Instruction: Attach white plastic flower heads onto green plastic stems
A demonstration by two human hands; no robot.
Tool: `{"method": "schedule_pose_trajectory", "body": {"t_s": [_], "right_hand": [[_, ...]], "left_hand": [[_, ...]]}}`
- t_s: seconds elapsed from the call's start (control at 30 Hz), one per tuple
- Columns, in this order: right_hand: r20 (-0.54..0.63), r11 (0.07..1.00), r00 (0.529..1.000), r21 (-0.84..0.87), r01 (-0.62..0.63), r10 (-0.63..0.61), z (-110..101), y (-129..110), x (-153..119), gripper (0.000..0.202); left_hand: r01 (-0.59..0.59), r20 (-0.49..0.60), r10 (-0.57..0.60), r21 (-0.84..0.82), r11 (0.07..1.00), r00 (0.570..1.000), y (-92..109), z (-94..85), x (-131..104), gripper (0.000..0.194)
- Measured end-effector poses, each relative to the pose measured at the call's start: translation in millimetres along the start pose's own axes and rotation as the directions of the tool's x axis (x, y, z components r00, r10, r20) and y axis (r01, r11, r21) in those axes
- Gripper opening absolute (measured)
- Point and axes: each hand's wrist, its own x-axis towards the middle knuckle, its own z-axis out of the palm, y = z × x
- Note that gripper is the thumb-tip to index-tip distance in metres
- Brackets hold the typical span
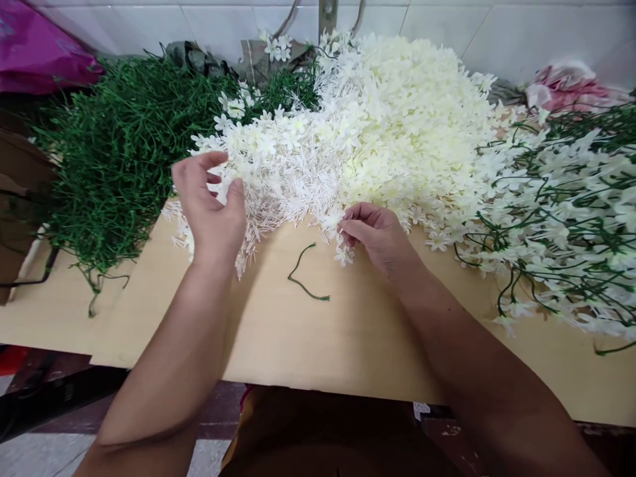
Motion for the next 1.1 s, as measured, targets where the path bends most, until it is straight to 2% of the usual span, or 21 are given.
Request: {"method": "schedule_pose_trajectory", "body": {"t_s": [0.03, 0.1, 0.17, 0.23, 0.3, 0.37, 0.43, 0.5, 0.57, 0.67, 0.77, 0.97, 1.1], "right_hand": [[-0.003, 1.000, 1.000, 0.007, 0.005, -0.005, 0.8, 1.1, 0.0, 0.010], [-0.006, 1.000, 1.000, 0.007, 0.018, -0.018, 2.7, 2.8, -0.9, 0.011], [-0.014, 0.999, 0.999, -0.012, 0.035, -0.035, 4.2, 3.4, -2.5, 0.012], [-0.027, 0.998, 0.998, -0.034, 0.053, -0.054, 4.7, 2.6, -4.1, 0.013], [-0.021, 0.997, 0.997, -0.034, 0.071, -0.071, 4.2, 1.1, -4.9, 0.015], [0.014, 0.997, 0.997, 0.003, 0.078, -0.078, 3.3, -0.1, -4.7, 0.018], [0.031, 0.996, 0.997, 0.059, 0.071, -0.073, 2.3, -0.4, -3.6, 0.023], [0.003, 0.992, 0.998, 0.109, 0.066, -0.066, 2.0, 0.6, -2.2, 0.029], [-0.035, 0.988, 0.997, 0.140, 0.068, -0.064, 3.2, 2.5, -1.4, 0.033], [-0.043, 0.984, 0.997, 0.162, 0.077, -0.071, 7.8, 4.9, -2.0, 0.037], [-0.041, 0.977, 0.995, 0.193, 0.094, -0.088, 13.1, 5.2, -4.1, 0.039], [-0.026, 0.975, 0.991, 0.175, 0.137, -0.135, 18.1, 5.6, -8.1, 0.037], [-0.033, 0.979, 0.982, 0.079, 0.189, -0.187, 20.1, 9.3, -9.0, 0.037]], "left_hand": [[-0.057, 0.021, 0.056, 0.021, 0.998, 0.998, 2.6, -2.0, -0.9, 0.014], [-0.130, 0.195, 0.134, -0.034, 0.991, 0.972, 10.1, 0.6, -9.0, 0.013], [-0.062, 0.458, 0.104, -0.105, 0.993, 0.883, 18.8, 9.9, -22.1, 0.024], [0.000, 0.585, 0.088, -0.149, 0.989, 0.806, 25.8, 20.7, -34.4, 0.028], [0.137, 0.603, -0.017, -0.153, 0.979, 0.798, 29.4, 28.2, -41.7, 0.030], [0.346, 0.601, -0.186, -0.161, 0.924, 0.777, 29.6, 30.9, -43.2, 0.032], [0.559, 0.626, -0.331, -0.206, 0.803, 0.706, 28.3, 30.6, -41.5, 0.032], [0.706, 0.668, -0.399, -0.274, 0.653, 0.628, 27.4, 29.9, -39.9, 0.032], [0.795, 0.718, -0.419, -0.310, 0.521, 0.555, 27.8, 30.3, -40.3, 0.032], [0.859, 0.769, -0.428, -0.298, 0.416, 0.474, 29.8, 32.7, -43.7, 0.032], [0.873, 0.784, -0.426, -0.291, 0.392, 0.452, 30.6, 34.6, -46.7, 0.030], [0.862, 0.779, -0.418, -0.299, 0.409, 0.468, 31.0, 35.3, -49.4, 0.024], [0.837, 0.763, -0.422, -0.276, 0.473, 0.490, 33.3, 35.6, -51.0, 0.020]]}}
